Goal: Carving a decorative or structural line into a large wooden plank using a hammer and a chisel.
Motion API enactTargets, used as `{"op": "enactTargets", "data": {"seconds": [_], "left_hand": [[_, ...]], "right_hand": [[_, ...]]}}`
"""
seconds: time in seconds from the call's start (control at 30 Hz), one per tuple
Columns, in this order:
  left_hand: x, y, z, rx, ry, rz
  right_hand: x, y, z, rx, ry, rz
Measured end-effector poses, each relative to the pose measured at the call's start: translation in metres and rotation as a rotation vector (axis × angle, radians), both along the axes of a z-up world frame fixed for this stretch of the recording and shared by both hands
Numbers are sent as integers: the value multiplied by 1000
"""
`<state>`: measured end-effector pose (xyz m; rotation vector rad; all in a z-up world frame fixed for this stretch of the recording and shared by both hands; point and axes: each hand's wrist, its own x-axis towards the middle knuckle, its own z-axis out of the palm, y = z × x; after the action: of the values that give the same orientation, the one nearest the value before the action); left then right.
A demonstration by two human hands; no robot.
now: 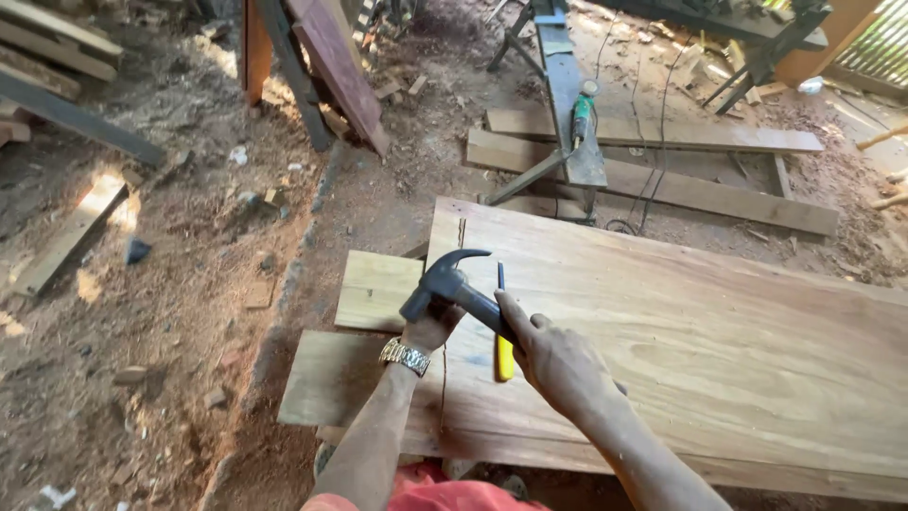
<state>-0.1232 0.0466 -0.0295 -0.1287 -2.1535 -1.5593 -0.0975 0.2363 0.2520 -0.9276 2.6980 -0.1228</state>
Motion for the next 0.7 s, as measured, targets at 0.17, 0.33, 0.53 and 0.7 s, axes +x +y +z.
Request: {"op": "enactTargets", "data": {"seconds": [0.17, 0.33, 0.53, 0.7], "left_hand": [[-5, -7, 26, 391, -176, -263], [12, -37, 88, 168, -235, 24], [67, -73, 97, -29, -262, 240], [109, -79, -9, -370, -601, 27]], "right_hand": [[0, 16, 5, -50, 39, -20], [6, 37, -3, -377, 166, -68], [19, 112, -100, -506, 92, -521], [36, 178, -199, -456, -61, -909]]}}
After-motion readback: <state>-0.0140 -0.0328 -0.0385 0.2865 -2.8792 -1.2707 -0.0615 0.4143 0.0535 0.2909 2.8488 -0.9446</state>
